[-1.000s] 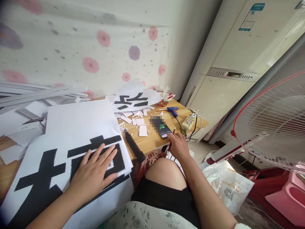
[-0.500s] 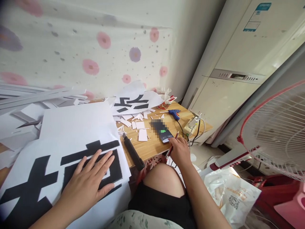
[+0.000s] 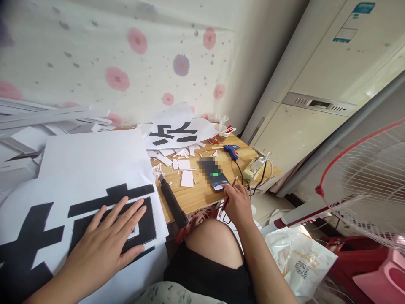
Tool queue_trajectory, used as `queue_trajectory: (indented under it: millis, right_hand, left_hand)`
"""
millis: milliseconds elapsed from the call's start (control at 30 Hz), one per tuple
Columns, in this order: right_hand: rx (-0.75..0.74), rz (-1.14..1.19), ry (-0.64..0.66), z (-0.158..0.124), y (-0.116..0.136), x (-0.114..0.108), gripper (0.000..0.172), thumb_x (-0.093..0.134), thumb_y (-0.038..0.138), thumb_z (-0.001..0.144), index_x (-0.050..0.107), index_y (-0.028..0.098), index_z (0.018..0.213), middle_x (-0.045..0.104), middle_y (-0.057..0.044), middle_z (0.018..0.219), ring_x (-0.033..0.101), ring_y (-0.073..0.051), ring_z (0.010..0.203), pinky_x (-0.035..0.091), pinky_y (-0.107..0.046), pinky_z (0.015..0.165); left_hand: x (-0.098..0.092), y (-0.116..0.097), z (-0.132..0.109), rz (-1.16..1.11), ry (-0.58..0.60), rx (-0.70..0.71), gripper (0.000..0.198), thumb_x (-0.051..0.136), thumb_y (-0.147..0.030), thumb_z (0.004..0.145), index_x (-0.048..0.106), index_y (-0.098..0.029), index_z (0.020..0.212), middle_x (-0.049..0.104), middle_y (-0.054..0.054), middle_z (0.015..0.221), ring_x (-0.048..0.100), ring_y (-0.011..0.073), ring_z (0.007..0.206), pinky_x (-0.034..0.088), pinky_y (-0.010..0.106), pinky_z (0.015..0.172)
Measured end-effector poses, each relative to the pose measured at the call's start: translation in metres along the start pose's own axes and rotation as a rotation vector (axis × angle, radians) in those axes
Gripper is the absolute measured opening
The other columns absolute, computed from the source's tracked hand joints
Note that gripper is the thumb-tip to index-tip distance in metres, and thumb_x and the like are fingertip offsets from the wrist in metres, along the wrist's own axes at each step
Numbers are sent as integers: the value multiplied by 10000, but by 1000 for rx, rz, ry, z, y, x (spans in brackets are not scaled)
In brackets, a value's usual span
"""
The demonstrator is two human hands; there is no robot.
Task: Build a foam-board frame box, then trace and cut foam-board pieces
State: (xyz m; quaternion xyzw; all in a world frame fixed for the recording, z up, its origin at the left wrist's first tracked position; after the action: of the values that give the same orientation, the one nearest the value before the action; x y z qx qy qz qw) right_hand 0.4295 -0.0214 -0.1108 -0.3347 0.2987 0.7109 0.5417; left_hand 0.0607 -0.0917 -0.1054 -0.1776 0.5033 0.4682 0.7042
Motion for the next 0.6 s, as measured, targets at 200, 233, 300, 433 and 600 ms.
queue_trajectory:
  millis: [200,233,300,433,600]
  right_hand:
    - [-14,3,-7,0,-2,1,212,462,38,743,552,229,731,737,-53,895,576,-246,797,445,-367,760]
    - [-17,1,-11,0,-2,1,210,460,41,747,555,229,741,738,-54,893,574,-248,795,446,-368,758]
    - [-21,-5,-13,0,-2,1,214,461,41,738,563,228,763,739,-55,892,571,-250,794,446,-372,760]
    - [-19,-13,6,0,-3,1,252,459,21,694,567,229,787,743,-49,890,568,-251,791,441,-372,758]
    - [-11,-19,10,1,-3,0,241,446,19,691,551,229,749,740,-58,919,563,-250,789,445,-366,732]
  left_hand:
    - [-2,-1,0,9,26,-11,677,375,-618,911,417,-205,1446,396,12,1531,361,363,1384,213,565,1088]
    - [-2,-1,0,5,25,-12,679,371,-621,911,418,-204,1445,394,14,1532,359,363,1385,210,565,1089]
    - [-3,-1,0,-5,28,-22,681,362,-627,913,420,-207,1445,392,12,1534,348,360,1393,206,561,1095]
    - [-2,-2,-1,-40,33,-66,678,349,-649,909,423,-237,1443,397,-14,1530,340,333,1404,194,539,1119]
    - [-2,-2,-1,-30,17,-41,682,375,-627,908,410,-215,1451,399,6,1531,342,347,1400,201,556,1109]
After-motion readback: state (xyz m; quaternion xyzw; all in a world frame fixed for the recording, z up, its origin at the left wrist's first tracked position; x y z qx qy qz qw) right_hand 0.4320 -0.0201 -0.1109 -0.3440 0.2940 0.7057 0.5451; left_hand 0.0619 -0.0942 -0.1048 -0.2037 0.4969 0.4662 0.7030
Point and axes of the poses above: each hand's wrist, its own z-axis towards the middle knuckle, its own x-axis out of the palm, y = z × x, the point moved 1 cm from there along z, towards the middle knuckle
